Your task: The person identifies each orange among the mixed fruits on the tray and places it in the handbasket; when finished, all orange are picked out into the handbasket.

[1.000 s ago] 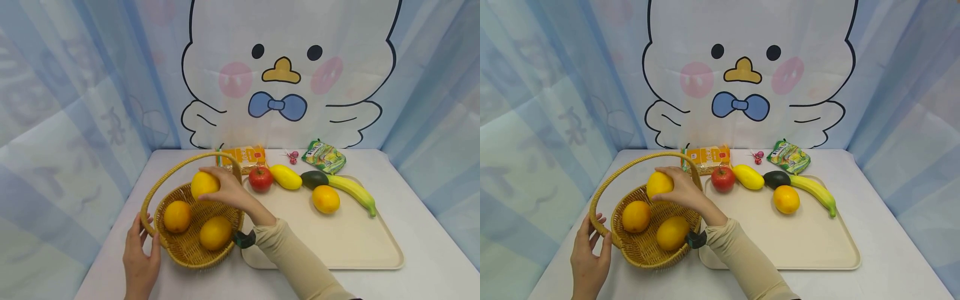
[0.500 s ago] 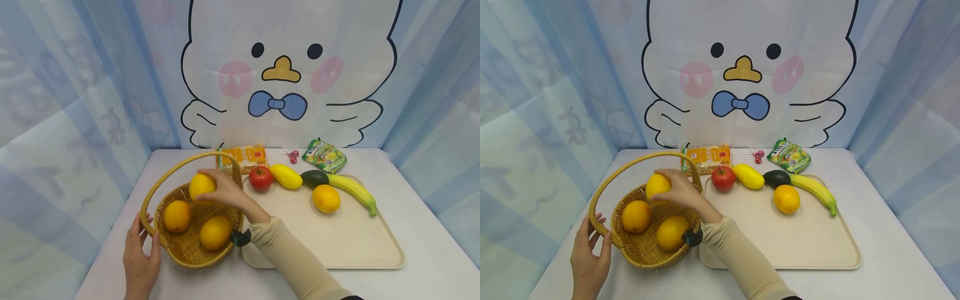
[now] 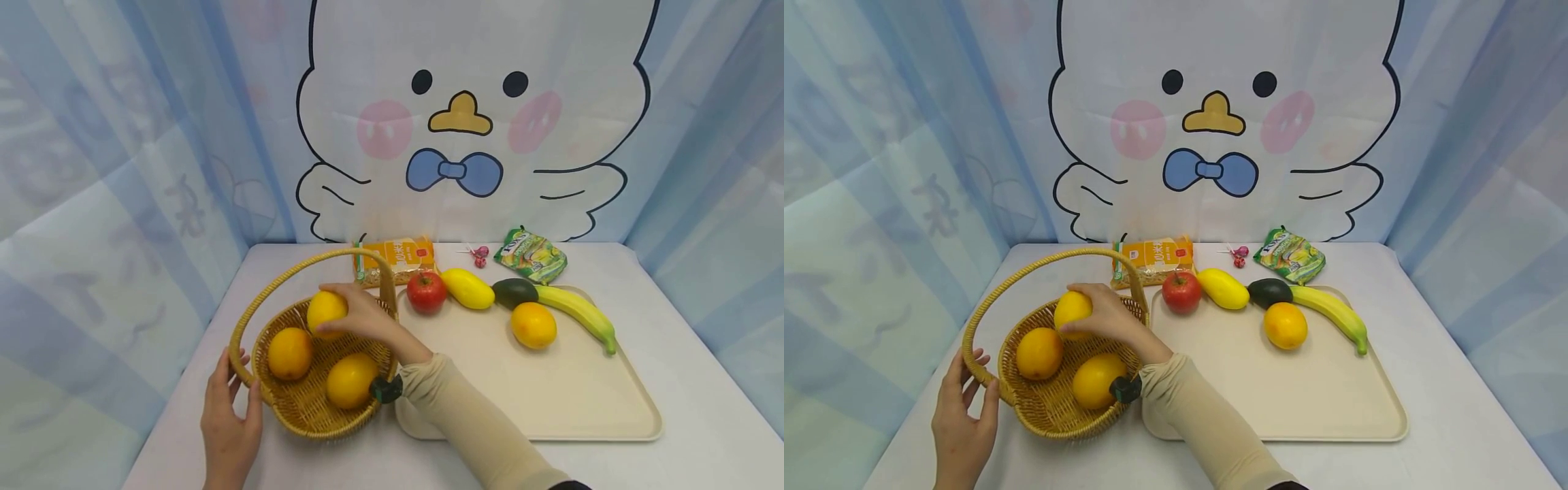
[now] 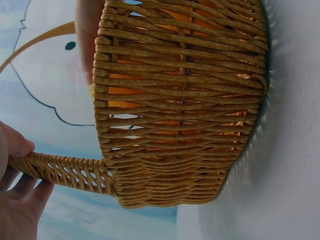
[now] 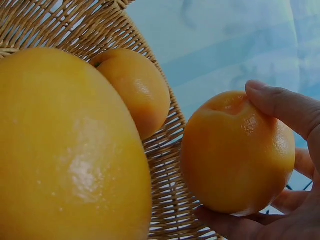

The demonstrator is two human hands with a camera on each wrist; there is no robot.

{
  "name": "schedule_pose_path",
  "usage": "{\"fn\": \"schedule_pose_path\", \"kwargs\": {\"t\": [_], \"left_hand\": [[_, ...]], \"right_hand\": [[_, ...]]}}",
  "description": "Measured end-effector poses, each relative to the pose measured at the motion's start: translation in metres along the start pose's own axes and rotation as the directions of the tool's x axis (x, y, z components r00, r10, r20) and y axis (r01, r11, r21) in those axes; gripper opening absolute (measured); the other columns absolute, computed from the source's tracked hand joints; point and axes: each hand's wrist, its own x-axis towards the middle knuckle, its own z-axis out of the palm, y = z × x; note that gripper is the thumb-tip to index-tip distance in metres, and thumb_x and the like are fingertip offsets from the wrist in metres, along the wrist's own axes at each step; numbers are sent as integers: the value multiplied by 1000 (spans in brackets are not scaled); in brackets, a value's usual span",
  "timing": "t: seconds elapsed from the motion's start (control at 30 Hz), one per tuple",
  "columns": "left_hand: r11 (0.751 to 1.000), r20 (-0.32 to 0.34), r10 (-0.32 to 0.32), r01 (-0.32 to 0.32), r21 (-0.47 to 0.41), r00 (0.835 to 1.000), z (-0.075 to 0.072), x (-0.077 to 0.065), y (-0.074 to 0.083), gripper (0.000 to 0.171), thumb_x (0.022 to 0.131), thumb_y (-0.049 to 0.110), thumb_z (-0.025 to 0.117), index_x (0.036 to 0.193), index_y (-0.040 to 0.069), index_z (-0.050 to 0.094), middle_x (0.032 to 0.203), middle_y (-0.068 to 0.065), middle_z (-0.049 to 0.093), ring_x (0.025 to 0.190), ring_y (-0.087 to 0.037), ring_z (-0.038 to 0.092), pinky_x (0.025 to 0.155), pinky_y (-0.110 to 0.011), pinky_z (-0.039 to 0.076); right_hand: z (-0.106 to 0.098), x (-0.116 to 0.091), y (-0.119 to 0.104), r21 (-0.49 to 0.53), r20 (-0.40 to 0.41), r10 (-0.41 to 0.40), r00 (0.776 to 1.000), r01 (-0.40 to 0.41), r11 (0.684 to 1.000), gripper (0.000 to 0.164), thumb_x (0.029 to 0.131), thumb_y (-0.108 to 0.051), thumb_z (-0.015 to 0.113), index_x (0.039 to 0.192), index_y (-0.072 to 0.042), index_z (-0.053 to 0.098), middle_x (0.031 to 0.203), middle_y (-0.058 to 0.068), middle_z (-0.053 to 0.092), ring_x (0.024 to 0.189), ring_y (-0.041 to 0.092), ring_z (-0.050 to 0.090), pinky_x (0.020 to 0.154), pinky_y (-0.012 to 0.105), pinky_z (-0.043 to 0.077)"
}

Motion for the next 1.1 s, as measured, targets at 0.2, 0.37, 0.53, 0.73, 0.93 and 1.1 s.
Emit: {"fn": "schedule_pose_path", "kwargs": {"t": [0.2,0.37,0.53,0.73,0.93,1.1], "left_hand": [[1000,-1,1,-1,1,1000,0,0,1,81,78,-18,62,147,7,29,122,-22,53,114,-30,55,101,3,31],[1000,-3,8,-8,2,1000,0,0,1,79,78,-18,62,147,7,30,121,-23,53,115,-28,55,101,4,31],[1000,3,-4,4,8,1000,-1,0,0,79,78,-17,63,146,6,30,122,-23,53,119,-19,53,101,4,31],[1000,7,-7,7,11,1000,0,0,0,78,79,-17,62,146,5,30,122,-22,53,115,-28,54,101,4,31],[1000,1,-1,1,8,1000,0,0,0,80,78,-18,62,147,7,29,122,-23,53,116,-26,54,101,4,31],[1000,6,-7,7,8,1000,-1,0,0,80,78,-17,62,147,6,30,122,-23,53,118,-22,53,101,4,31]], "right_hand": [[5,3,4,7,20,12,1000,-12,1000,73,77,-37,77,141,-22,45,141,4,49,112,19,54,88,27,50],[9,7,7,20,30,4,1000,-4,1000,72,77,-35,77,140,-21,45,142,4,48,113,19,54,89,26,51],[14,11,9,20,35,14,999,-15,1000,71,77,-36,76,140,-20,46,141,4,50,116,19,53,94,27,50],[21,15,11,23,40,23,999,-24,999,70,77,-34,77,138,-14,48,135,6,55,115,19,55,97,27,49],[25,18,12,14,40,45,998,-45,999,70,77,-34,77,137,-12,49,134,7,56,114,19,55,97,27,50],[28,22,12,12,31,57,998,-57,998,70,76,-33,78,136,-11,50,134,7,56,118,20,54,101,27,48]]}}
